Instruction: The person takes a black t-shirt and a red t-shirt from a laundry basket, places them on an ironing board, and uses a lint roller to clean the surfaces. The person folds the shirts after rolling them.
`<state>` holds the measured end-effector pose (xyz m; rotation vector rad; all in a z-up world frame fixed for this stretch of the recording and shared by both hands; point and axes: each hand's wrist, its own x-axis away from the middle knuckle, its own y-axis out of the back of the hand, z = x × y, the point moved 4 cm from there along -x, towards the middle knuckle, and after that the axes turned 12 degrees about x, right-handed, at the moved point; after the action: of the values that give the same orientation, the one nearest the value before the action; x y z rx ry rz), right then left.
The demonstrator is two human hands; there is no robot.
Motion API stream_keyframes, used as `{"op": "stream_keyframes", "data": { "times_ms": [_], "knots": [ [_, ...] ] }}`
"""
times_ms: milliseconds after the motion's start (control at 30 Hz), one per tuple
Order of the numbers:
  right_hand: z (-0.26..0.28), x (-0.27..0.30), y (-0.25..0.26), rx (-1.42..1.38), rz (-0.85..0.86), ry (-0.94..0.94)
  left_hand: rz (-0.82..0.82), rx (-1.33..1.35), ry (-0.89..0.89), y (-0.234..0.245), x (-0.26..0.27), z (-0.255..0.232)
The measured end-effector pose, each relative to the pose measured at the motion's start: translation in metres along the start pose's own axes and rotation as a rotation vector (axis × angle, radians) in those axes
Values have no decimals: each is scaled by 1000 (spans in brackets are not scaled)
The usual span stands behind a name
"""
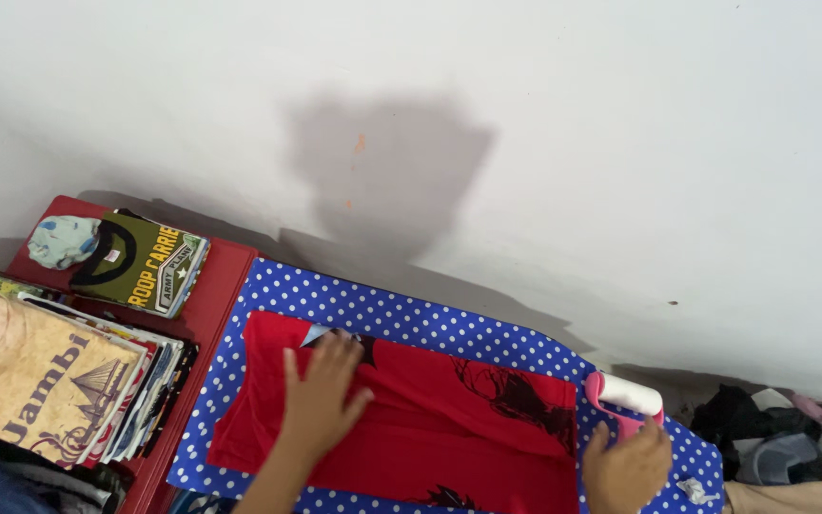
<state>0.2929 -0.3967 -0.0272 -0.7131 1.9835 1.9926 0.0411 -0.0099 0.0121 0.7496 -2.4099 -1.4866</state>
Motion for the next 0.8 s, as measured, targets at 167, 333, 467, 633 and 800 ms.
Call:
{"op": "stream_keyframes", "data": {
  "times_ms": [167,333,467,633,800],
  "knots": [
    [-58,-2,-68,-28,453,-156,165,51,80,-13,22,-27],
    [-69,-37,-61,-254,317,155,71,19,137,-3,35,-8],
    [-45,-67,-24,-510,555,412,83,172,203,10,43,-3],
    [29,-68,21,-407,706,517,-105,485,579,26,50,4],
    [138,-52,58,-529,627,700,-265,288,438,43,48,10]
  ]
}}
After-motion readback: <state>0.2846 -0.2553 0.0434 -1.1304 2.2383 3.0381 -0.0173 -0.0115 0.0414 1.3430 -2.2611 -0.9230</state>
